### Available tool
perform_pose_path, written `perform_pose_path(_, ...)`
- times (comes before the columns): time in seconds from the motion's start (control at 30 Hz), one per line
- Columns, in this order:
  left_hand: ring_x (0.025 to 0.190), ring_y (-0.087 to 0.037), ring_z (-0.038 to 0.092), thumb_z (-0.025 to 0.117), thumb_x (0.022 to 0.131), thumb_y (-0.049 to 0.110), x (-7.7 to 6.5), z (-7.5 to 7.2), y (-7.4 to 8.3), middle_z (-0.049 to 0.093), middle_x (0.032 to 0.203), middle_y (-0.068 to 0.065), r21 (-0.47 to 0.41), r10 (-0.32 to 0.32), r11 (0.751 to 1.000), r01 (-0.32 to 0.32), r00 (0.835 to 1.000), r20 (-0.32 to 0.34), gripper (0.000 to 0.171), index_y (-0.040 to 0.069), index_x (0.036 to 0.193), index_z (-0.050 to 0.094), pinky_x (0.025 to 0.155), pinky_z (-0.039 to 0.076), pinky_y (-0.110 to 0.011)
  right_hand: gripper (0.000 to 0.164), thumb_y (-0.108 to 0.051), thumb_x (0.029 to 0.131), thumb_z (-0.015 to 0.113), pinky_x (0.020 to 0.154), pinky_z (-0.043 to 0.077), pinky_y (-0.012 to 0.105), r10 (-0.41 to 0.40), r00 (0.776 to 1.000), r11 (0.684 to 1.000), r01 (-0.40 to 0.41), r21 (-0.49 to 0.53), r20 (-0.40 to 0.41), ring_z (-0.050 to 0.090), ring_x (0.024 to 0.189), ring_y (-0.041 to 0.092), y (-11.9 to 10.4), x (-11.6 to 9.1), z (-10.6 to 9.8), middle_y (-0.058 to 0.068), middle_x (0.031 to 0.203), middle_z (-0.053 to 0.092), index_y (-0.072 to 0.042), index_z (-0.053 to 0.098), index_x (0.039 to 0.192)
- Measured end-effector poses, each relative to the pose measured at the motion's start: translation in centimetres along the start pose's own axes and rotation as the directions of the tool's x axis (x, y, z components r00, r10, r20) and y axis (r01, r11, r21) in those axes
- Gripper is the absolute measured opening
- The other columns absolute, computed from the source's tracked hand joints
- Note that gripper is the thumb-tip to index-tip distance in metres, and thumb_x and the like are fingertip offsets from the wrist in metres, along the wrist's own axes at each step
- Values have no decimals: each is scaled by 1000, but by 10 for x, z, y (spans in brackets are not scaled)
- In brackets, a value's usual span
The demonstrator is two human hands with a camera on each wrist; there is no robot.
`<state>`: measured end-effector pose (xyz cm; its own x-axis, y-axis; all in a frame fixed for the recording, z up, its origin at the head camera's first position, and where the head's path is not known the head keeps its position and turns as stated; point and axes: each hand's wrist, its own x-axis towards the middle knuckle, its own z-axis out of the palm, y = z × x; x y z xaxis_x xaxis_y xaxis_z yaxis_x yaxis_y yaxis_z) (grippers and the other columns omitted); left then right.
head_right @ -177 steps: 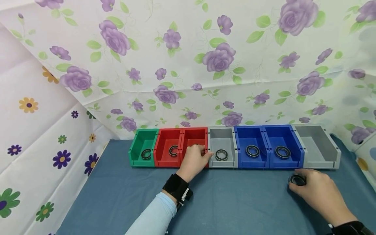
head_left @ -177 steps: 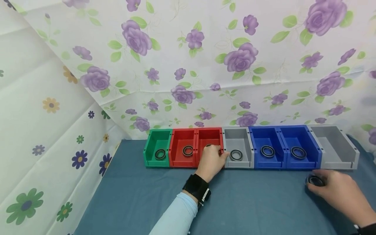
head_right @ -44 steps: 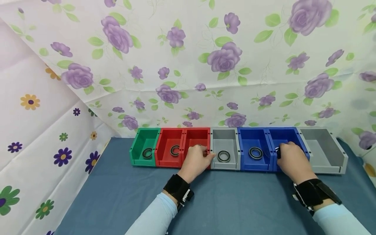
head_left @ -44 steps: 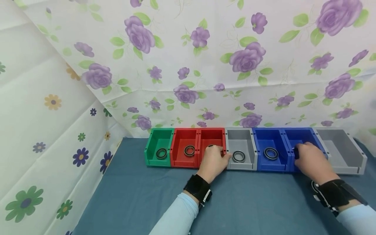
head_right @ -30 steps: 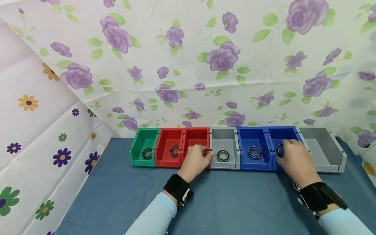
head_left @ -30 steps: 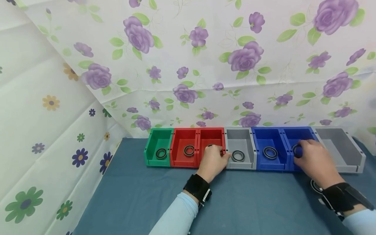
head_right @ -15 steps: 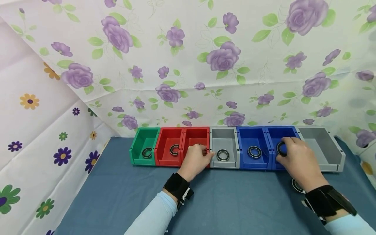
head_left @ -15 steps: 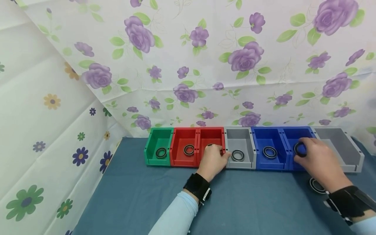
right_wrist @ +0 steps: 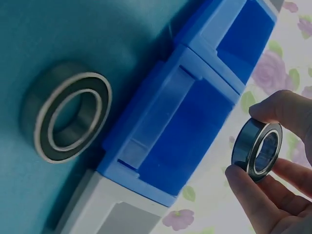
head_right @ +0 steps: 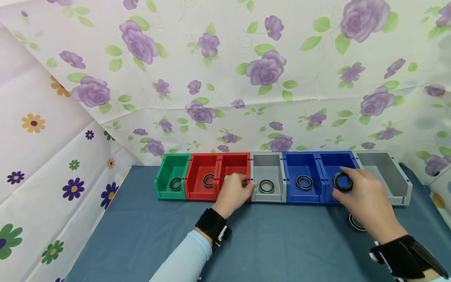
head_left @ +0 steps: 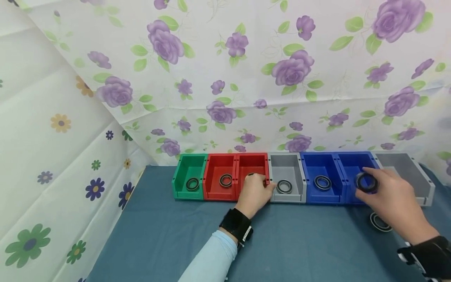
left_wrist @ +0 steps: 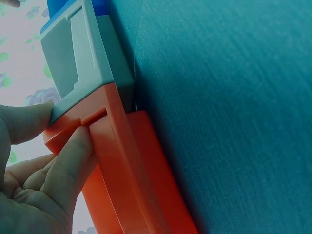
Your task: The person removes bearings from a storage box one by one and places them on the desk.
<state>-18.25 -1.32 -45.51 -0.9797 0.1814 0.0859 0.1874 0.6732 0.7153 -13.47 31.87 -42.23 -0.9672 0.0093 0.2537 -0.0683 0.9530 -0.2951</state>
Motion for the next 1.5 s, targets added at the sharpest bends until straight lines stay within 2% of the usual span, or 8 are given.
perform_pose_path(0.17,53,-10,49,65,86,35,1,1,0,48,57,1,20,-4,1000,4,1000,-4,20,17,80,64,45,41,-25,71,-27,64,81,62,48,52,-7,1000,1000,7,-1,-9,54,90,45,1,-12,2,31,106,53,4,53,122)
perform_pose_path(0.37,54,-10,49,66,86,35,1,1,-1,48,56,2,30,-2,1000,2,1000,-7,19,17,79,64,46,41,-25,68,-24,60,82,71,45,58,-16,1000,1000,16,9,-12,52,95,48,2,-27,12,31,107,54,3,57,117)
perform_pose_path(0.63,54,-10,49,66,86,35,2,2,-1,48,57,2,27,-5,1000,5,1000,-10,19,17,81,65,46,41,-25,64,-26,61,81,73,43,59,-25,997,999,22,46,79,52,95,47,-1,-42,25,28,108,54,0,59,115)
perform_pose_path(0.7,55,-10,49,66,85,35,2,2,-1,48,57,2,28,-4,1000,4,1000,-13,19,16,82,65,46,41,-25,64,-26,61,82,75,42,60,-26,994,998,20,58,104,52,97,47,-2,-44,29,28,109,54,0,59,115)
perform_pose_path(1.03,55,-10,49,66,86,34,1,2,-1,48,58,3,29,12,1000,-11,1000,-19,20,15,84,66,46,41,-24,63,-25,59,82,80,39,61,-78,990,996,71,62,117,52,100,45,0,-51,45,25,109,56,-2,61,113)
perform_pose_path(1.5,52,-9,48,66,86,33,2,2,-2,47,57,3,26,30,999,-30,999,-26,18,16,81,64,45,41,-24,62,-25,59,82,80,40,60,-83,983,996,78,37,167,53,99,43,-1,-55,48,25,108,56,0,61,112)
